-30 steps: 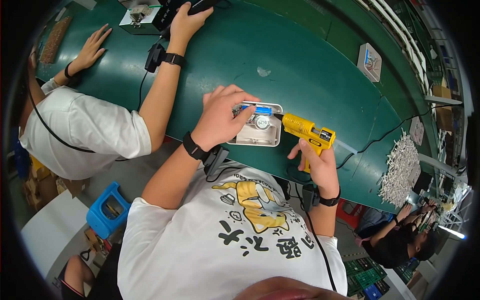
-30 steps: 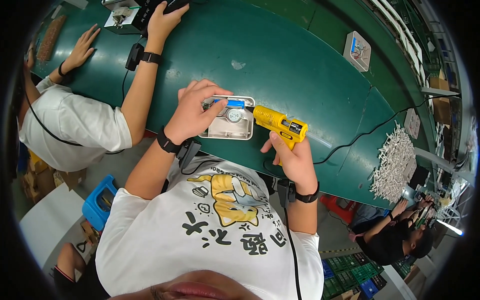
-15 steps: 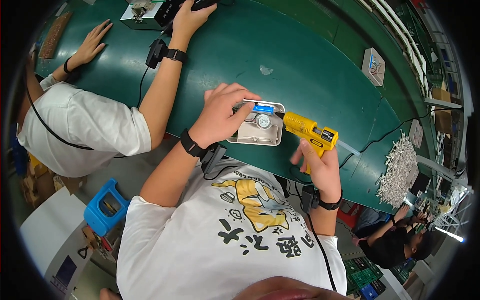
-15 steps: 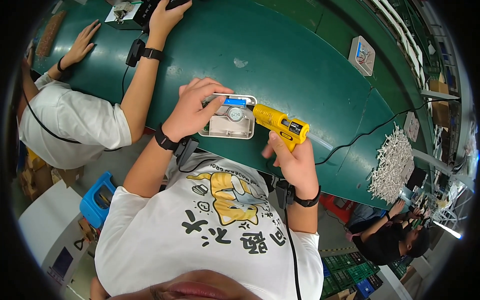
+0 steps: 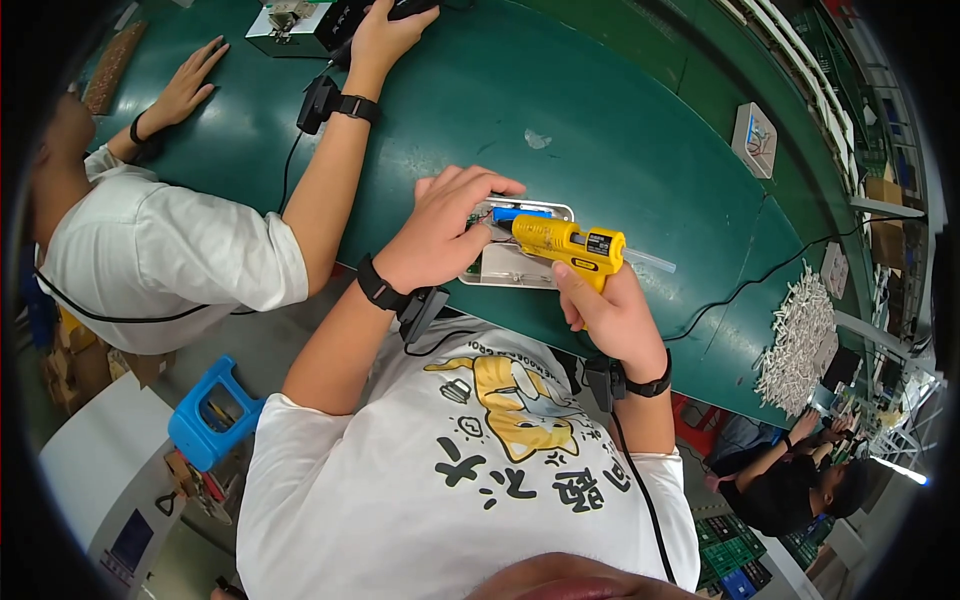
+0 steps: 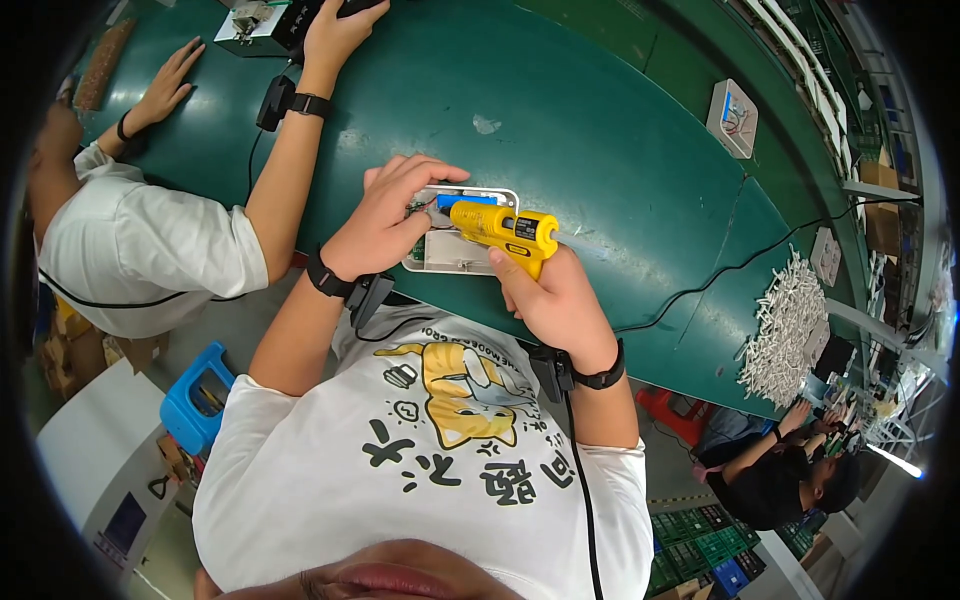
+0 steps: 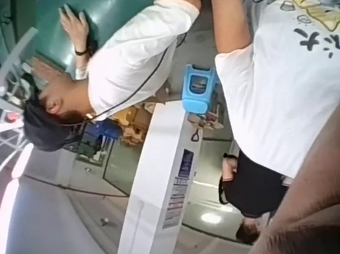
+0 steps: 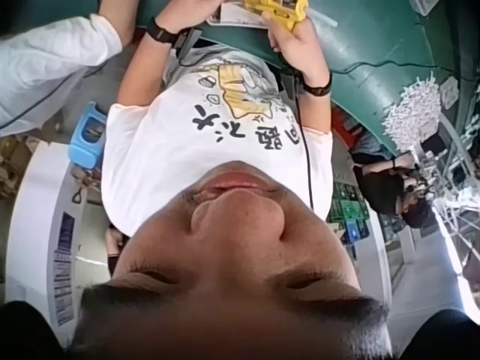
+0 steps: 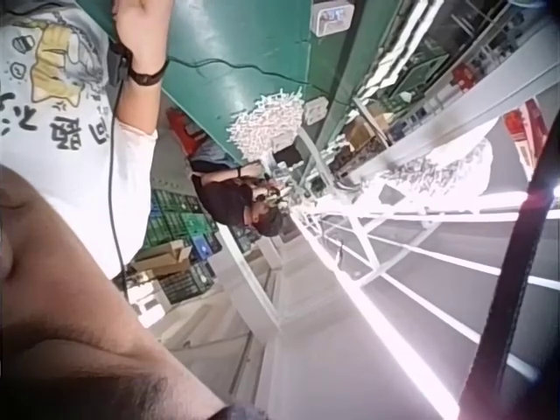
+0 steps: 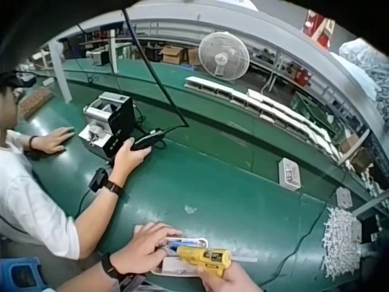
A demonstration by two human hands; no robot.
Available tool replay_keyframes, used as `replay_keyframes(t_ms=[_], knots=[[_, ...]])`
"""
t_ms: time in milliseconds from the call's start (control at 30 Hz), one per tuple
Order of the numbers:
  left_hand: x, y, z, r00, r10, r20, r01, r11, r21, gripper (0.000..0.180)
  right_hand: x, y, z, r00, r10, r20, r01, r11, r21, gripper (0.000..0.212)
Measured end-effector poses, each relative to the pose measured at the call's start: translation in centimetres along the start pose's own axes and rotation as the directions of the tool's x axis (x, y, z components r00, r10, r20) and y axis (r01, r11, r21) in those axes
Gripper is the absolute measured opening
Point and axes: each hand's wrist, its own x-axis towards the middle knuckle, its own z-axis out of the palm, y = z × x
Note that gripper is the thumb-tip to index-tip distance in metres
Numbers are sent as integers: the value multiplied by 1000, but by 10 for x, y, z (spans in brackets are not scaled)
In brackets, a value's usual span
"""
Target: Applying hot glue to small plastic components and organizing them in a tray at an assembly station.
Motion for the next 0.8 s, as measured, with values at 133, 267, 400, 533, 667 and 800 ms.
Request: replay_keyframes(t_ms=[133,267,400,533,667,800], knots=[[-1,0,-2,1000,-6,5,6,1000,-8,55,-4,-1,-5,999,45,-13,-46,997,-57,26],[0,4,-4,999,-31,34,31,1000,7,59,-1,-6,0,996,-28,-88,27,999,-20,30],[6,3,-4,999,-30,-16,28,997,-68,55,4,-9,8,994,-74,-82,75,997,19,33],[-2,4,-2,991,60,-117,-42,987,153,47,-5,-1,-7,983,-130,-133,153,972,179,34],[-16,-3,-12,997,-58,-56,55,997,-60,36,-24,41,-47,929,-183,-322,304,873,381,30],[26,5,-3,982,-184,37,186,920,-345,31,-41,94,-55,838,-193,-510,480,705,522,25]])
